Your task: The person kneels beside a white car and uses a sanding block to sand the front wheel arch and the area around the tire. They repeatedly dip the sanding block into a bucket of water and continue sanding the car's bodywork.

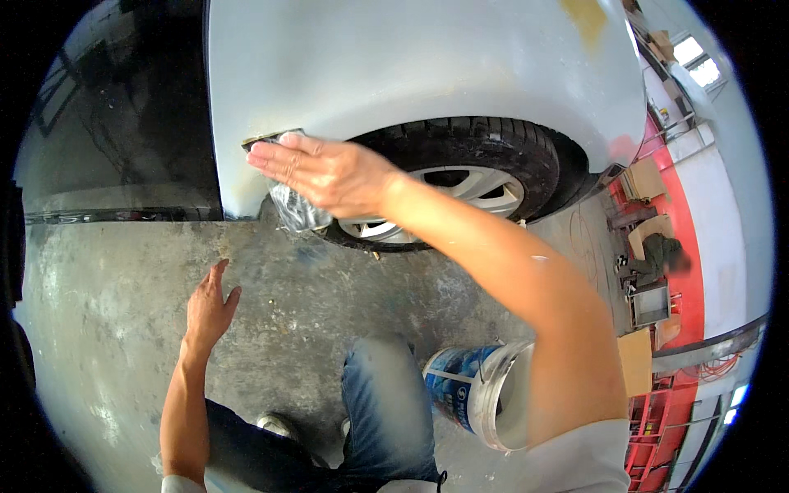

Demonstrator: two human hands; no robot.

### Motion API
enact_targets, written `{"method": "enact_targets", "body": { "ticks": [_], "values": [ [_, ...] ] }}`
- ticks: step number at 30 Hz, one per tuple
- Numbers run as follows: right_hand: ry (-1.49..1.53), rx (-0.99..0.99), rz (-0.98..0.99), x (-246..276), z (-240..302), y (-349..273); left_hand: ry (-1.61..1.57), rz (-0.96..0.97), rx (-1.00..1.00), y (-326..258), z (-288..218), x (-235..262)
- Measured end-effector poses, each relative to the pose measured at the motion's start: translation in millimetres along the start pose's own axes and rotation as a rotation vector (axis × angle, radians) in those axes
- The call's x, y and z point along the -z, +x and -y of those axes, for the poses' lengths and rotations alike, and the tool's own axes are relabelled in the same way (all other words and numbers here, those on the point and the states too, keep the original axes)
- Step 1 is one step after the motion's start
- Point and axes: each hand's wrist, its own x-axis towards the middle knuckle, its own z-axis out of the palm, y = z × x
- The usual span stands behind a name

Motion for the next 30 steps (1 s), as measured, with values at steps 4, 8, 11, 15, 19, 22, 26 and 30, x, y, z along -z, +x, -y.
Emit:
{"method": "enact_targets", "body": {
  "ticks": [4, 8, 11, 15, 19, 22, 26, 30],
  "values": [
    [-0.109, 0.044, 0.096, 32, -83, -77, 0.069, 0.060, 0.081, -9, 13, 12],
    [-0.062, -0.082, 0.171, 85, -118, -122, 0.025, 0.062, 0.166, -19, 25, 27],
    [-0.012, 0.030, 0.095, 59, -91, -88, 0.064, 0.010, 0.145, -19, 32, 31],
    [0.047, 0.100, 0.025, 0, -5, -8, 0.057, -0.025, 0.102, -20, 35, 28],
    [0.053, 0.109, -0.007, -38, 61, 31, -0.003, -0.056, -0.021, -20, 12, 22],
    [0.152, 0.147, 0.078, -44, 76, 43, 0.008, -0.021, -0.058, -19, -4, 12],
    [-0.064, 0.238, 0.064, -20, 0, 9, 0.029, 0.005, 0.012, -28, 10, 24],
    [-0.006, 0.153, 0.160, 32, -54, -32, -0.006, -0.083, -0.010, -32, 18, 37]
  ]
}}
